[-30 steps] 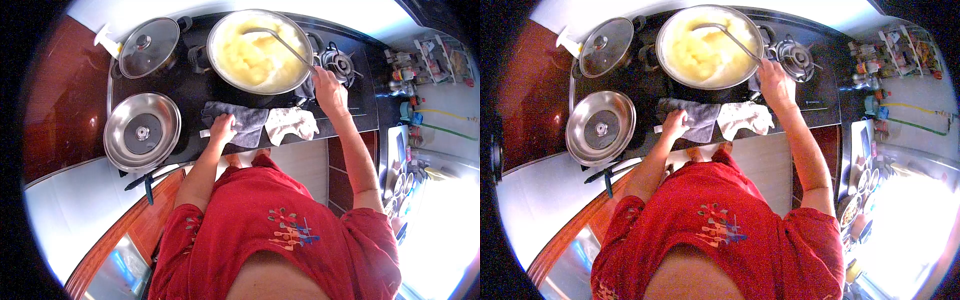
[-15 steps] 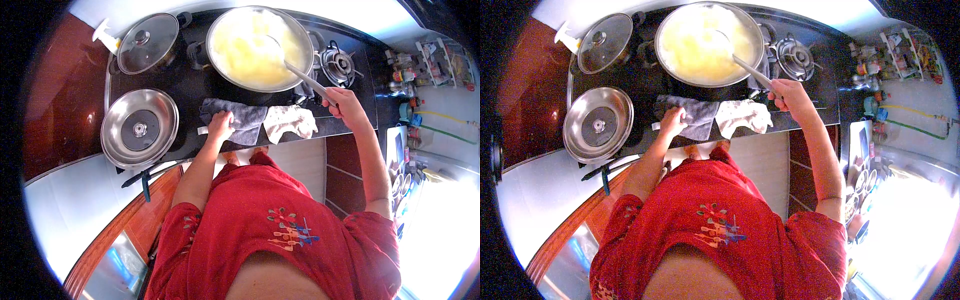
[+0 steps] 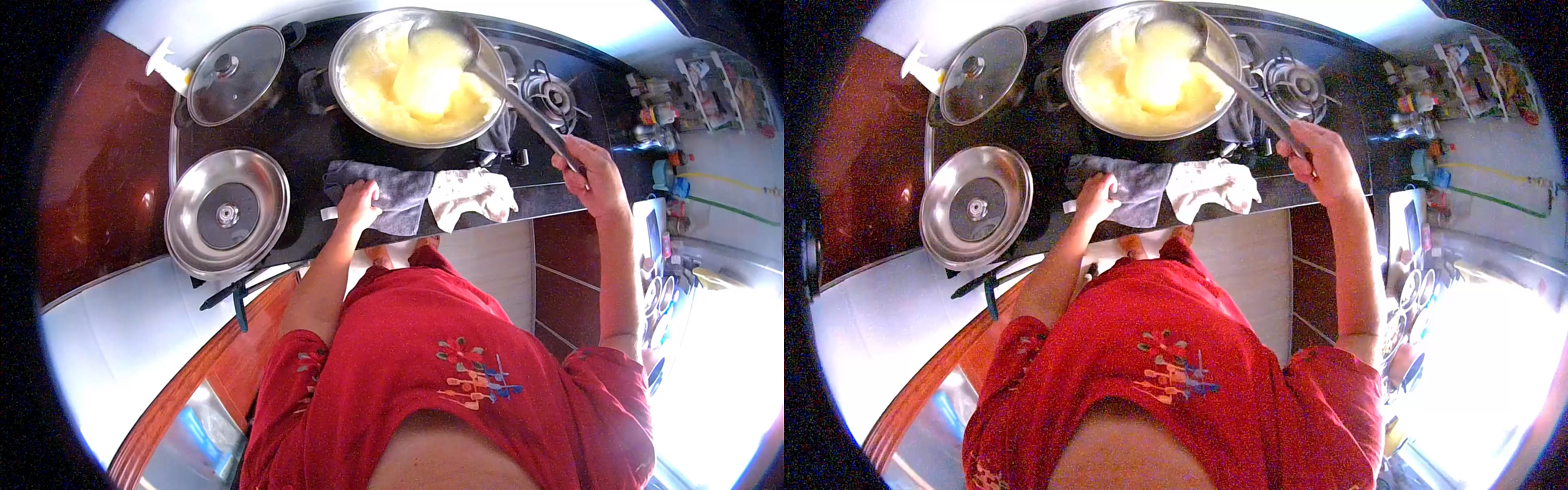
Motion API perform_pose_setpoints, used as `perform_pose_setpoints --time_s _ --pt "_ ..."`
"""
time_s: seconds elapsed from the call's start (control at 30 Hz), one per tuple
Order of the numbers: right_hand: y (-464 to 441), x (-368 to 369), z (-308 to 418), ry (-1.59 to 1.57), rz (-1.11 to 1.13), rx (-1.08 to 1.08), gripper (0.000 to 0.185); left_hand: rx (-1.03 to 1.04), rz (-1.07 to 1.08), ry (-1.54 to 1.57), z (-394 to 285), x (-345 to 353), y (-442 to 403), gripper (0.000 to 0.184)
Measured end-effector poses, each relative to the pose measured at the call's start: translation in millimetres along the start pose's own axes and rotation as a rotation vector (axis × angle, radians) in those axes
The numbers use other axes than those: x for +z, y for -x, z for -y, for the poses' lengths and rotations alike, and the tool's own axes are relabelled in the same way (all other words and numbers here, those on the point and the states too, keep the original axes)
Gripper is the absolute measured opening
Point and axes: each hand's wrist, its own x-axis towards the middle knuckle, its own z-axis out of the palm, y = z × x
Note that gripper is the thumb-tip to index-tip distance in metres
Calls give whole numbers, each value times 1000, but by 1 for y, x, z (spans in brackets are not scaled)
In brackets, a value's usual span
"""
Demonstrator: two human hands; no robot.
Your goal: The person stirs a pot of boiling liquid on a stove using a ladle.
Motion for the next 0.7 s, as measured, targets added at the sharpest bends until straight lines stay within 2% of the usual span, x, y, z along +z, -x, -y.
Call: perform_pose_setpoints --time_s 0.1,0.37,0.5,0.67,0.7 --pt "6 1 13 125 -67 -106 27 15 -12 17 3 3 0 36" --pt "14 6 31 161 -213 -436 34 43 -28 32 9 7 -2 36" --pt "9 8 26 207 -256 -569 29 27 -39 20 4 3 -1 36" --pt "-13 4 -6 392 -313 -682 27 28 -41 9 -3 -4 0 36" --pt "-17 6 -11 498 -343 -621 26 32 -41 6 -4 -5 1 36"
